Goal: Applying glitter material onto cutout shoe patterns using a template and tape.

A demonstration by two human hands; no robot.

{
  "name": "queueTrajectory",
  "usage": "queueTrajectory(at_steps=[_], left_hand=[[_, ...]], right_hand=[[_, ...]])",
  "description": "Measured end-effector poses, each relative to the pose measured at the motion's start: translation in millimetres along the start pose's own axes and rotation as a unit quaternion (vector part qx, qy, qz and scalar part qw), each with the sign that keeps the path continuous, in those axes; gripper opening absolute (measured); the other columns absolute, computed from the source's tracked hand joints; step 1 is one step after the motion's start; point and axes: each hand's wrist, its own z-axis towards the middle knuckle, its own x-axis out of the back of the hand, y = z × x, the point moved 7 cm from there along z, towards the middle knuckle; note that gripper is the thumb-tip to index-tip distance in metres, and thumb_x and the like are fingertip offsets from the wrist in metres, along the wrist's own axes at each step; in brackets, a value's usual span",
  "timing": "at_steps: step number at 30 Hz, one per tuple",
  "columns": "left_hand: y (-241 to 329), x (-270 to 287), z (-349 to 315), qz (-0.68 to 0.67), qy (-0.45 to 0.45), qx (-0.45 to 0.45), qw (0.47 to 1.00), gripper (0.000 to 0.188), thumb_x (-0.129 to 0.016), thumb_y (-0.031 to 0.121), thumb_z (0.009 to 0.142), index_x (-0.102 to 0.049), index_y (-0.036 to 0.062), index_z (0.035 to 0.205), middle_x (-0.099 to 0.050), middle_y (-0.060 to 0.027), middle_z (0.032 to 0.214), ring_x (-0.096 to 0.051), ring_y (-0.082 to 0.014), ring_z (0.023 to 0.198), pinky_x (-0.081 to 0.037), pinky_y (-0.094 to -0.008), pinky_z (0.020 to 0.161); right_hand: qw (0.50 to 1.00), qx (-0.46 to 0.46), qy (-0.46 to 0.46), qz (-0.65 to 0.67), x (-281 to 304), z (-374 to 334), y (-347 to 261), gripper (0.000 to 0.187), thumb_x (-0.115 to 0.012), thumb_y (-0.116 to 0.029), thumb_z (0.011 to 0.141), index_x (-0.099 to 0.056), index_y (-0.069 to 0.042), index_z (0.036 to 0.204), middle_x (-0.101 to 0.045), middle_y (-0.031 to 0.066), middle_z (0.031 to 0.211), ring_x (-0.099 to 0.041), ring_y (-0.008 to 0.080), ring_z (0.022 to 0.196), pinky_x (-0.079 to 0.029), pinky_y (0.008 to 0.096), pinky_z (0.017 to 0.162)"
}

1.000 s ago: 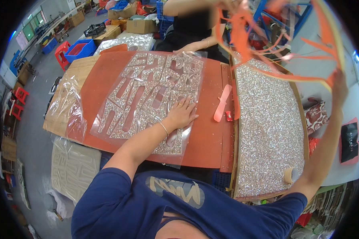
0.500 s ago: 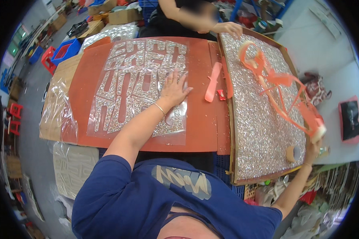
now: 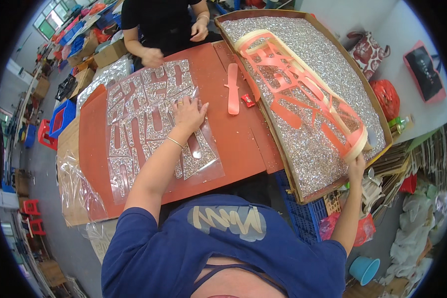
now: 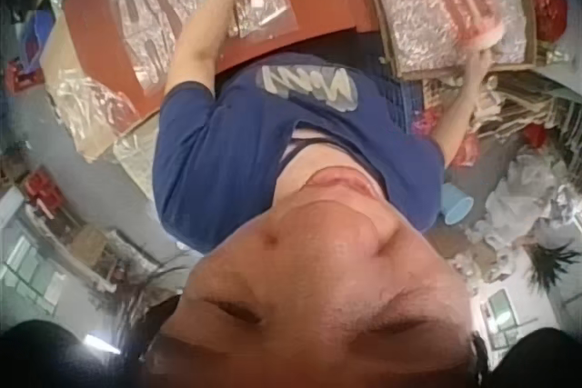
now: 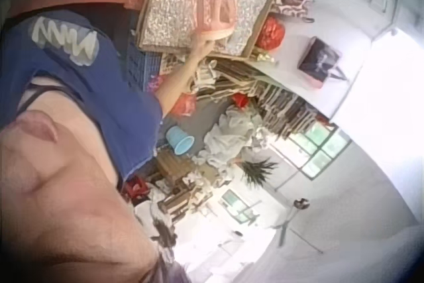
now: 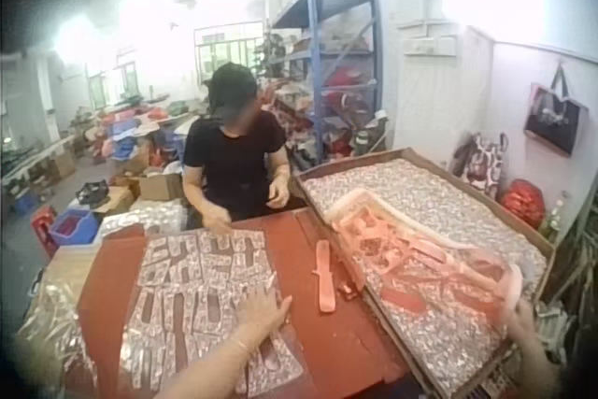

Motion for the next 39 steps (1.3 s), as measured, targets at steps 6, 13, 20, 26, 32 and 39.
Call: queueTrajectory(at_steps=[6, 13, 20, 26, 32, 39], left_hand=[[5.7, 6.1, -5.4, 0.003, 0.013, -0.020, 1.000, 0.067, -0.039, 0.057, 0.091, -0.053, -0.0006, 0.121, -0.054, -0.0181, 0.118, -0.051, -0.0312, 0.114, -0.015, -0.0627, 0.105], [9.2, 3.9, -1.7, -0.052, -0.083, 0.055, 0.994, 0.073, -0.037, 0.059, 0.091, -0.049, -0.0039, 0.126, -0.057, -0.0216, 0.116, -0.050, -0.0351, 0.119, -0.009, -0.0641, 0.108], [-26.9, 16.2, 2.0, -0.330, 0.089, 0.101, 0.934, 0.084, -0.039, 0.068, 0.086, -0.047, -0.0062, 0.125, -0.058, -0.0196, 0.107, -0.057, -0.0336, 0.097, -0.032, -0.0557, 0.099], [74.7, 30.7, -26.0, -0.799, -0.264, 0.194, 0.503, 0.096, -0.036, 0.080, 0.079, -0.043, -0.0017, 0.128, -0.054, -0.0151, 0.110, -0.057, -0.0279, 0.100, -0.051, -0.0431, 0.079], [167.7, 82.5, -59.6, -0.631, -0.286, -0.047, 0.719, 0.100, -0.050, 0.065, 0.083, -0.011, -0.0035, 0.145, -0.027, -0.0255, 0.144, -0.028, -0.0350, 0.135, -0.026, -0.0485, 0.108], [251.7, 71.8, -103.9, -0.184, -0.261, -0.188, 0.929, 0.098, -0.065, 0.021, 0.076, 0.000, -0.0046, 0.145, -0.008, -0.0332, 0.147, -0.020, -0.0411, 0.138, -0.027, -0.0411, 0.110]], right_hand=[[0.689, -0.138, -0.243, 0.668, -20.5, 61.3, 6.4, 0.074, -0.043, -0.056, 0.092, -0.036, 0.004, 0.134, -0.055, 0.0187, 0.122, -0.057, 0.0273, 0.107, -0.049, 0.0405, 0.090], [0.852, 0.029, 0.035, 0.522, 42.6, 156.0, -112.2, 0.050, -0.047, -0.006, 0.083, -0.039, 0.004, 0.132, -0.050, 0.0199, 0.131, -0.059, 0.0259, 0.105, -0.050, 0.0382, 0.089], [0.941, 0.211, -0.202, 0.171, -35.8, 35.6, -263.9, 0.030, -0.047, -0.013, 0.091, -0.051, 0.000, 0.117, -0.059, 0.0181, 0.107, -0.059, 0.0287, 0.100, -0.046, 0.0393, 0.084], [0.650, 0.411, -0.627, 0.121, -72.9, -36.9, -316.1, 0.062, -0.061, -0.050, 0.084, -0.060, 0.009, 0.102, -0.063, 0.0238, 0.101, -0.063, 0.0345, 0.095, -0.052, 0.0390, 0.082], [0.981, -0.018, -0.127, -0.147, -92.3, 179.0, -106.0, 0.038, -0.051, -0.032, 0.091, -0.063, 0.004, 0.092, -0.066, 0.0227, 0.094, -0.063, 0.0359, 0.093, -0.049, 0.0444, 0.080], [0.947, -0.109, -0.233, -0.194, -146.9, 151.8, -94.7, 0.052, -0.064, -0.041, 0.083, -0.056, 0.004, 0.108, -0.062, 0.0252, 0.108, -0.060, 0.0379, 0.103, -0.046, 0.0456, 0.088]])
